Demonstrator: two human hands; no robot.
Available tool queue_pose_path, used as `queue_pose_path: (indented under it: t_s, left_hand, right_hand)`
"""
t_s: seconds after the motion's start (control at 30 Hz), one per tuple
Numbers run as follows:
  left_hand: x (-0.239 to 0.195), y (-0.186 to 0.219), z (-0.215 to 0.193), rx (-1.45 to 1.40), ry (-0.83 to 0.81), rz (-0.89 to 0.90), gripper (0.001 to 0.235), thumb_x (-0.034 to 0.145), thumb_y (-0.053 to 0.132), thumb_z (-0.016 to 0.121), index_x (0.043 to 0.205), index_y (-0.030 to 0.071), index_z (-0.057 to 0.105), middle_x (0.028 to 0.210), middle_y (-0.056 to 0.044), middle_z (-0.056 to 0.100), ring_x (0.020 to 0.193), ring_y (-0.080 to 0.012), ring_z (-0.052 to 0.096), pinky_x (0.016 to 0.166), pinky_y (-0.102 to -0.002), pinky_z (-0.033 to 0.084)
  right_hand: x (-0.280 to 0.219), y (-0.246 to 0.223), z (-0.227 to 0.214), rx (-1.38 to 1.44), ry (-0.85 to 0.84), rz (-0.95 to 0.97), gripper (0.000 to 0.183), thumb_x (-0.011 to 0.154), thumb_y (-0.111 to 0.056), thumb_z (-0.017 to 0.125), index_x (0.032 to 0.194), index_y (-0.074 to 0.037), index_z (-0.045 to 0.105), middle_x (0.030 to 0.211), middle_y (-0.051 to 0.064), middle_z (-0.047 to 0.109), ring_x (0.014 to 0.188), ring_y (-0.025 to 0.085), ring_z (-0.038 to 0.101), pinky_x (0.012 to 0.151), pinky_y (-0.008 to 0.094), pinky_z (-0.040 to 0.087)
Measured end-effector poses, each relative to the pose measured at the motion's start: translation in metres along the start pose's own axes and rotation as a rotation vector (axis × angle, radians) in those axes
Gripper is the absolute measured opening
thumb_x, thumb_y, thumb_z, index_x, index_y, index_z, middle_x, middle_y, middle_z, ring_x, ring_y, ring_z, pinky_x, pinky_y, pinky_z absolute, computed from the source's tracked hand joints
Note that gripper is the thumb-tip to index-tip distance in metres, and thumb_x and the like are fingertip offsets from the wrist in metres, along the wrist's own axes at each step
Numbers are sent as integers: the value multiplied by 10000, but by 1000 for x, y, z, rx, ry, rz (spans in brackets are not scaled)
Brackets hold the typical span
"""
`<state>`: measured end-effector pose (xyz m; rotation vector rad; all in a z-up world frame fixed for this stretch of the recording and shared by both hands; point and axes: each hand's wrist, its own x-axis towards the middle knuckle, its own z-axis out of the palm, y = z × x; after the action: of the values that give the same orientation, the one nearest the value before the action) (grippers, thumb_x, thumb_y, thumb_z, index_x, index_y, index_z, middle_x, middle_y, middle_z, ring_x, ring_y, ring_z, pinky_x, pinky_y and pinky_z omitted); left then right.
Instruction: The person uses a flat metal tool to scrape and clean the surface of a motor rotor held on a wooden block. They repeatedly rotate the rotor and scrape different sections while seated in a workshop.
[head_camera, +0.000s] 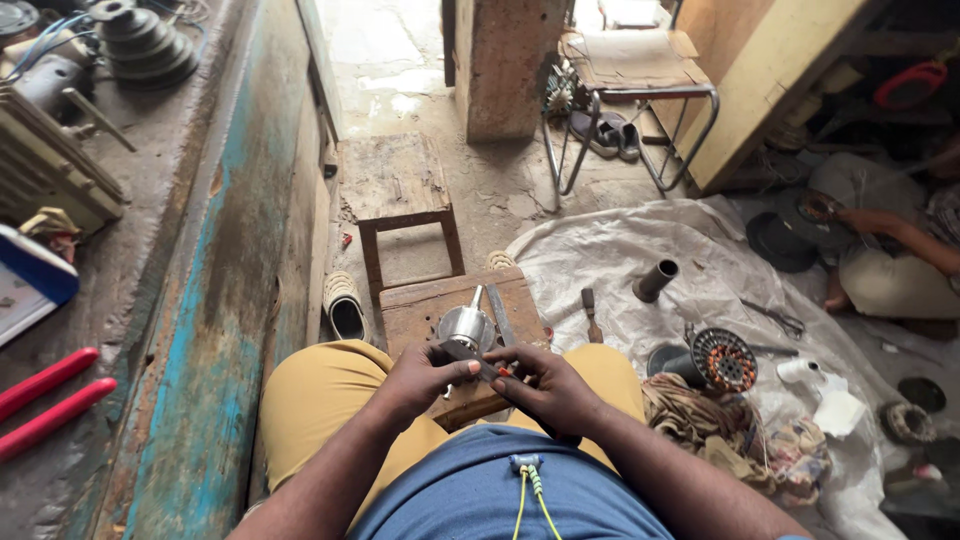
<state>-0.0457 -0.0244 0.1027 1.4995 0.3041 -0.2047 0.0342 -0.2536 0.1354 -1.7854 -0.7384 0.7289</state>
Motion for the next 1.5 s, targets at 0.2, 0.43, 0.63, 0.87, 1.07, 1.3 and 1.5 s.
queue_pose_path:
  t_s: [0.2,0.43,0.63,0.87,1.07,1.3,1.5]
  left_hand:
    - [-1,-3,-12,2,11,26,214,837,277,819,895,72,799,760,1,713,663,-83,584,595,-256,439]
    - [0,30,-65,-205,284,122,198,878,290,781,891,98,733,804,2,736,702,-80,631,649,-256,497]
    - [-8,56,-92,-683,365,287,176,1006,290,681,979,120,717,838,-14,707,710,-90,584,635,-260,468]
    - [20,25,-52,-526,412,8,466,970,452,561,1293,123,631,1054,-65,736,754,-99,553,659,-266,478]
    - [58,-47,-25,-442,393,-247,736,993,668,459,1449,92,495,1268,-133,670,983,-193,585,804,-365,483]
    - [73,-115,-19,-236,213,-464,688,1000,688,421,1387,129,530,1281,-106,639,1158,-249,622,945,-436,518]
    - [79,-131,-14,-154,30,-441,628,1011,655,516,1135,67,699,911,-60,744,755,-165,705,690,-376,532]
  right_hand:
    - [2,-1,-5,-18,-78,81,388,925,-188,729,1310,-142,700,858,17,697,736,74,600,666,266,522]
    - [4,28,-27,56,-31,152,405,894,-170,737,1291,-105,695,944,-7,693,806,98,655,723,269,558]
    - [4,75,-39,438,197,197,424,926,-145,691,1333,-32,653,927,63,700,796,115,646,688,258,527]
    - [17,98,-43,639,396,349,432,959,-205,618,1375,-87,599,955,49,704,734,124,642,606,276,532]
    - [20,103,-33,588,371,398,481,951,-220,632,1421,-128,588,917,32,673,721,130,633,594,283,522]
    - [32,96,-26,521,359,379,513,965,-195,619,1473,-150,566,911,55,683,737,122,652,617,255,525]
    - [39,85,-21,485,352,398,554,955,-219,562,1505,-226,492,894,30,664,713,128,669,592,277,542]
